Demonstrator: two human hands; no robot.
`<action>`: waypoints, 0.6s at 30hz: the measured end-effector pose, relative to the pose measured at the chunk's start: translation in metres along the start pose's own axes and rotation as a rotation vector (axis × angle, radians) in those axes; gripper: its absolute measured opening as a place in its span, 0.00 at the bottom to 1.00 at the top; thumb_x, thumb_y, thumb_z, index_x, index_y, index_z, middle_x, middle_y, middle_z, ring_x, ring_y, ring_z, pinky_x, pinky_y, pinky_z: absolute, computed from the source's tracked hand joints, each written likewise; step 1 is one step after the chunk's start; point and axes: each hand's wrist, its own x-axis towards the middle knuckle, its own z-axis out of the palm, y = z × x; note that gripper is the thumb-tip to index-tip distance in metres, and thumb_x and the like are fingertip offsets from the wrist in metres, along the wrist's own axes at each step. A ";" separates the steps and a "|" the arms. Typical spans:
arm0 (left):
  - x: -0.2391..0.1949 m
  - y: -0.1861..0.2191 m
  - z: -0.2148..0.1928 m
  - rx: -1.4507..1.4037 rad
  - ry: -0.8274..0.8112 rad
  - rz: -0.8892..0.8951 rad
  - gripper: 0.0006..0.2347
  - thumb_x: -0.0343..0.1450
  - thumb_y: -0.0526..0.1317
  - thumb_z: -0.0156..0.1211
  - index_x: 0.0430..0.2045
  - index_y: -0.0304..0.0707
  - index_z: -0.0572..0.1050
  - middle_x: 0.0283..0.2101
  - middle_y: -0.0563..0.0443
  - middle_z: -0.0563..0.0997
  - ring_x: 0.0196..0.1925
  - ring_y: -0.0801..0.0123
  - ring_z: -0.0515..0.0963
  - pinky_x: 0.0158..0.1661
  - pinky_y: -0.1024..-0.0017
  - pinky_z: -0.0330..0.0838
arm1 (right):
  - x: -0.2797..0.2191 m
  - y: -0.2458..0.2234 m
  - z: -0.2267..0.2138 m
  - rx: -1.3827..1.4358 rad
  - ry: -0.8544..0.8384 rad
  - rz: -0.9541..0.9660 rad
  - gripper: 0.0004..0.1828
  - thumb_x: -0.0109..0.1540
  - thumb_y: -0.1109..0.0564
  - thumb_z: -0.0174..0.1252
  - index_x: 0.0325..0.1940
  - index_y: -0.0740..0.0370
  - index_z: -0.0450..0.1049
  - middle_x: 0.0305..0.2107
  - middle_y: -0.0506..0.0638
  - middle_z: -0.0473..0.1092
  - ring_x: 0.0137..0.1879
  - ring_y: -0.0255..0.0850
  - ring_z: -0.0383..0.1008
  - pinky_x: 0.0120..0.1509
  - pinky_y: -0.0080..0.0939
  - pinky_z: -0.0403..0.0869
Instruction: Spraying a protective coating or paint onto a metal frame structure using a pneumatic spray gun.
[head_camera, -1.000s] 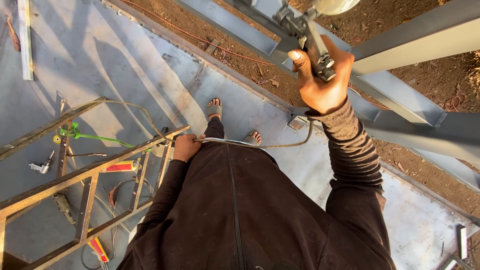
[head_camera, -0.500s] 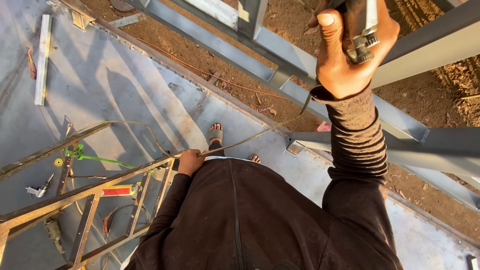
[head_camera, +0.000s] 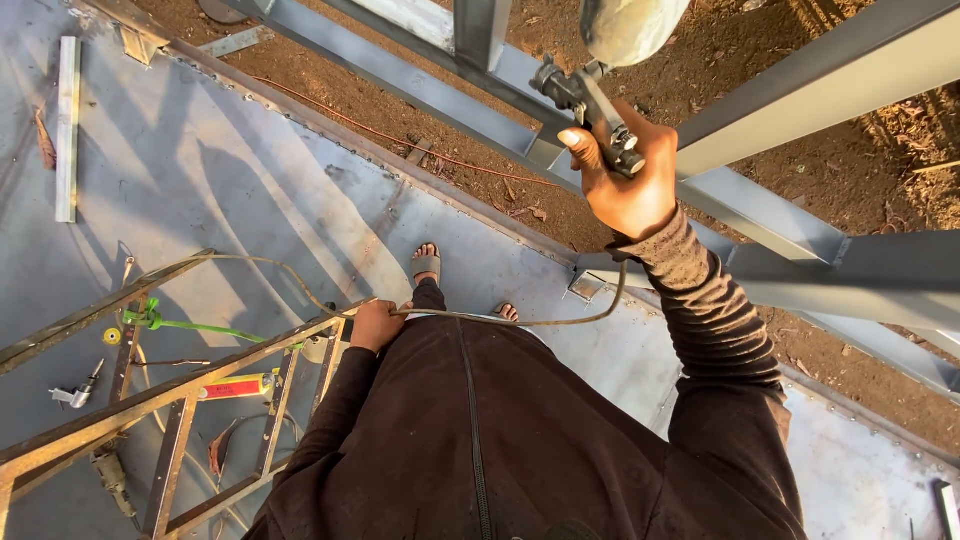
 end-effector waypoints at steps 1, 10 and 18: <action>0.001 0.002 -0.001 -0.006 -0.003 0.005 0.28 0.71 0.59 0.60 0.07 0.33 0.71 0.18 0.36 0.75 0.25 0.45 0.76 0.31 0.55 0.65 | 0.002 -0.004 -0.001 0.012 0.027 -0.035 0.18 0.73 0.50 0.59 0.43 0.70 0.67 0.22 0.51 0.68 0.26 0.39 0.70 0.29 0.41 0.65; 0.005 0.003 -0.004 -0.044 -0.004 -0.023 0.29 0.71 0.60 0.60 0.07 0.33 0.70 0.18 0.34 0.75 0.26 0.42 0.74 0.32 0.52 0.64 | 0.051 -0.066 -0.024 0.155 0.226 -0.243 0.22 0.75 0.50 0.56 0.43 0.75 0.66 0.29 0.62 0.69 0.33 0.48 0.72 0.38 0.44 0.68; -0.003 -0.003 0.010 -0.028 -0.024 -0.053 0.28 0.71 0.60 0.59 0.07 0.34 0.70 0.18 0.36 0.75 0.26 0.44 0.76 0.31 0.53 0.65 | 0.045 -0.009 -0.004 0.330 0.188 -0.198 0.18 0.74 0.59 0.59 0.38 0.73 0.61 0.24 0.57 0.60 0.29 0.48 0.71 0.31 0.46 0.72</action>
